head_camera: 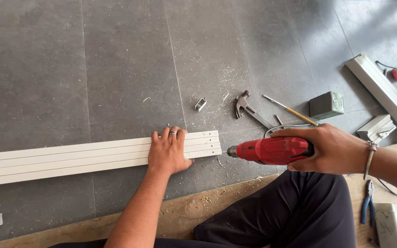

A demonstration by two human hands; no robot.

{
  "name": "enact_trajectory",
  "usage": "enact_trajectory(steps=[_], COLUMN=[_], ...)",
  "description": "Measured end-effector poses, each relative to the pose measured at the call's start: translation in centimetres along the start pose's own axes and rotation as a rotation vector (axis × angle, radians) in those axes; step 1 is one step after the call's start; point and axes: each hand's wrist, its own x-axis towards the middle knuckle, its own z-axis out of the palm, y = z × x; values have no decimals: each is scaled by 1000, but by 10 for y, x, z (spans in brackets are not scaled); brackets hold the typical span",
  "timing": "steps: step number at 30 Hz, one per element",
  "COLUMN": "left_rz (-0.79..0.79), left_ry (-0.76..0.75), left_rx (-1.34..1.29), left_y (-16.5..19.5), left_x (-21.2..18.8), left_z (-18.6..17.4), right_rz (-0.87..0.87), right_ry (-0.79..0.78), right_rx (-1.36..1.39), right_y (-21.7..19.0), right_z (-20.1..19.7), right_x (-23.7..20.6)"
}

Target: The person sits on the floor and uses a hammer to tap a metal bracket onto a white plastic strip. They then use a red power drill to make multiple holes along the length of the strip. The person flips the strip over and continues drilling holes on the other side.

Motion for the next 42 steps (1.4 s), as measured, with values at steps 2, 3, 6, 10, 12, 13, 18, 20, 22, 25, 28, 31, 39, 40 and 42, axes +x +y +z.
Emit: enact_trajectory(steps=[2,3,6,10,12,13,18,20,22,25,28,31,39,40,42], left_rz=[-4,-10,-18,-24,-27,-26,-18,-14,-17,-23,-16,-20,-24,-22,-21], left_ry=[-23,-14,7,10,22,28,64,80,62,67,76,69,76,72,70], left_rx=[7,-5,-24,-28,-33,-37,-43,-48,-40,-32,-16,-24,-28,-25,-23], left_y=[1,2,5,7,7,7,9,9,10,10,10,10,7,7,7], left_x=[1,1,5,8,9,9,14,15,17,18,18,18,16,16,16], left_z=[0,0,-1,-2,-1,-1,6,9,11,12,12,13,14,14,14], right_rz=[-1,0,8,29,43,51,-40,-41,30,64,76,27,30,23,52], right_ry=[9,8,15,-6,-7,-9,35,17,-43,-62,-61,-31,-30,-26,-47], right_rx=[14,16,9,20,17,15,23,20,0,-122,-98,-66,-70,-65,-76], right_y=[2,3,6,10,14,16,23,24,22,20,16,14,13,13,11], right_z=[4,4,5,3,2,2,9,9,7,1,1,4,7,8,8], right_x=[4,6,11,15,17,18,22,24,26,24,23,23,25,25,25])
